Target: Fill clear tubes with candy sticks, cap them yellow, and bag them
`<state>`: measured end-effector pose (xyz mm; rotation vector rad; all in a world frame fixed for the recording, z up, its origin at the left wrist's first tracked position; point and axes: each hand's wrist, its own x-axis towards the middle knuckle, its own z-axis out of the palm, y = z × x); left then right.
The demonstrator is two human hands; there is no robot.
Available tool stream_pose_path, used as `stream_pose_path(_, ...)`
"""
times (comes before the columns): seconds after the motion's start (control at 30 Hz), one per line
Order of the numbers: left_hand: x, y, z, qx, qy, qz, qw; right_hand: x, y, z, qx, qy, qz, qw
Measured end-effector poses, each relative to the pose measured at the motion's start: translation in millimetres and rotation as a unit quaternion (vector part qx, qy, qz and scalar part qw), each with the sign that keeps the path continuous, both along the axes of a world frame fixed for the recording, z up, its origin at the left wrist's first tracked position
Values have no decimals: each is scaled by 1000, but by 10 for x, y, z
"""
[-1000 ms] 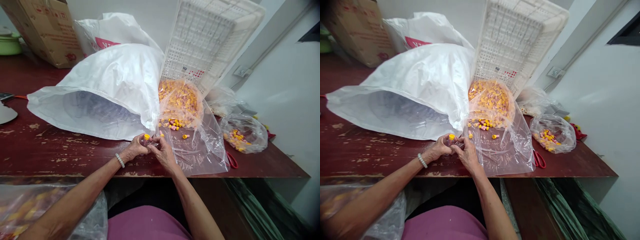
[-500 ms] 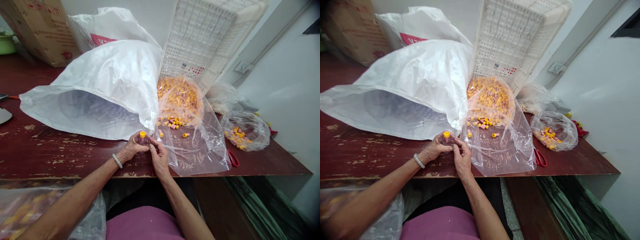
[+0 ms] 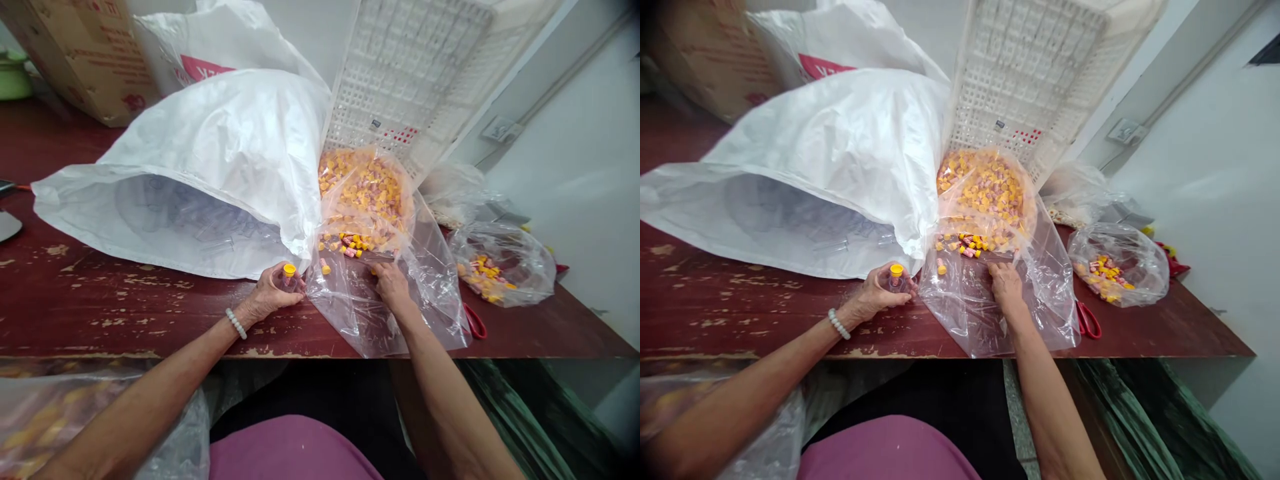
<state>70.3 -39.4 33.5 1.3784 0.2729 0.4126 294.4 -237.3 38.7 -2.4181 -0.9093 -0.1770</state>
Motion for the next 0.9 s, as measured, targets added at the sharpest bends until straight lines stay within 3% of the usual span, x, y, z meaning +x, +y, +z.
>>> stream_pose_path(0.1, 5, 0, 6, 17, 4, -3, 1000, -211, 82, 30, 63, 16, -9, 998)
stream_pose_path(0.2, 4, -6, 20, 41, 18, 1, 999, -708, 322, 86, 171, 61, 30, 983)
stream_pose_path(0.23, 3, -9, 25, 52, 23, 1, 998, -896, 416, 96, 200, 83, 61, 974)
stream_pose_path(0.27, 1, -11, 29, 65, 27, 0, 997, -1076, 506, 99, 272, 140, 105, 946)
stream_pose_path(0.33, -4, -12, 35, 93, 34, 4, 995, -1366, 643, 86, 321, 198, 144, 915)
stream_pose_path(0.4, -7, -13, 38, 121, 42, 15, 992, -1528, 696, 68, 307, 201, 150, 918)
stream_pose_path(0.6, -11, -10, 48, 133, 39, 24, 990, -1512, 550, 145, 221, 24, 151, 963)
stream_pose_path(0.77, -12, 35, -44, 143, 28, 10, 989, -1561, 523, 98, 116, -61, 211, 969)
stream_pose_path(0.9, -2, 38, -86, 143, 36, 28, 989, -1637, 555, 54, 109, -56, 212, 970)
